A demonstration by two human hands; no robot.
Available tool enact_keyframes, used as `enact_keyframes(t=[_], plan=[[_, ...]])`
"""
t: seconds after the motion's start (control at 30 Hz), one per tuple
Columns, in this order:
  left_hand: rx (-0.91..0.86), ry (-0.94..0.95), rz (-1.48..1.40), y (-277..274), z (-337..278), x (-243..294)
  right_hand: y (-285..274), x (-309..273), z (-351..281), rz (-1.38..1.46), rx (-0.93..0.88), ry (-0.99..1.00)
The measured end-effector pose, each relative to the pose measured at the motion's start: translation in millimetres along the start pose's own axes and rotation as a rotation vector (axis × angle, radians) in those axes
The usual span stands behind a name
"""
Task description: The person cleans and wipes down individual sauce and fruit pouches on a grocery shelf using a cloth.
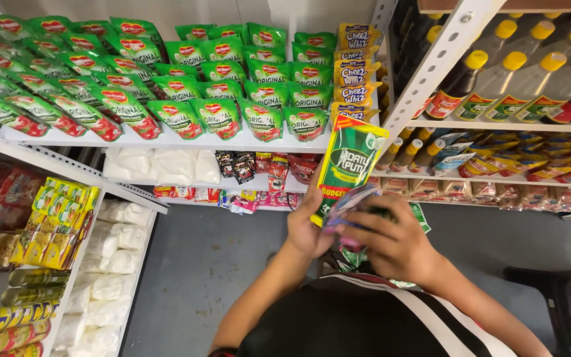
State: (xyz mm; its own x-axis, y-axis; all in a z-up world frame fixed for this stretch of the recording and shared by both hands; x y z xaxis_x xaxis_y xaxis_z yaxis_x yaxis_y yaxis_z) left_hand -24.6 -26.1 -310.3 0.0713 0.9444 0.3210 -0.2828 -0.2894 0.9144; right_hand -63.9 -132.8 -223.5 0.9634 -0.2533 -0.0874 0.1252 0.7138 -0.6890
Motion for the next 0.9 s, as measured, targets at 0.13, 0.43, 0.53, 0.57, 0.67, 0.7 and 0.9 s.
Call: enact_keyframes(t=[0.13,0.43,0.53,0.57,0.67,0.7,0.9], plan=[[0.082,0.072,0.091,-2.2,-6.4,9.7,17.5,54.9,-36.7,0.211,0.189,0.465],[0.289,0.194,0.552,-42.6,-17.4,5.0,113.2,124.4,-121.1,1.649,0.63,1.245],[0.434,0.205,0.894,-41.6,-15.6,19.6,93.6,119.2,-104.0,1.543,0.614,1.227],[0.542,0.136,0.87,-50.2,-18.3,19.8,85.5,118.5,-101.9,1.426,0.587,1.207],[0.201,0.262,1.301,-21.0,-8.6,18.6,70.5,102.5,-91.2,1.038,0.353,1.009],[0.204,0.26,1.301,-19.6,-8.5,19.0,64.0,92.2,-78.5,1.04,0.352,1.012],[0.155,0.046,0.531,-53.7,3.1,-1.0,17.7,21.7,3.8,0.226,0.055,0.266]])
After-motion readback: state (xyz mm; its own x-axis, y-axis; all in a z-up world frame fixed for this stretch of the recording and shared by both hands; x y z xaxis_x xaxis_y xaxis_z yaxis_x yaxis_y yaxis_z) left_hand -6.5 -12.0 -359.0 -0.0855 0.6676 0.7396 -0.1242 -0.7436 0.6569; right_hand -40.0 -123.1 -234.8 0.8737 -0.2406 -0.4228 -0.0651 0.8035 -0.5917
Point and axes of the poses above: each hand's wrist, its own z-axis towards the middle knuckle, its own y-axis out of the palm, x = y × z, the point moved 10 cm from there along z, towards the middle knuckle, and after that the axes turned 5 degrees about -z, right-handed, at the moved point
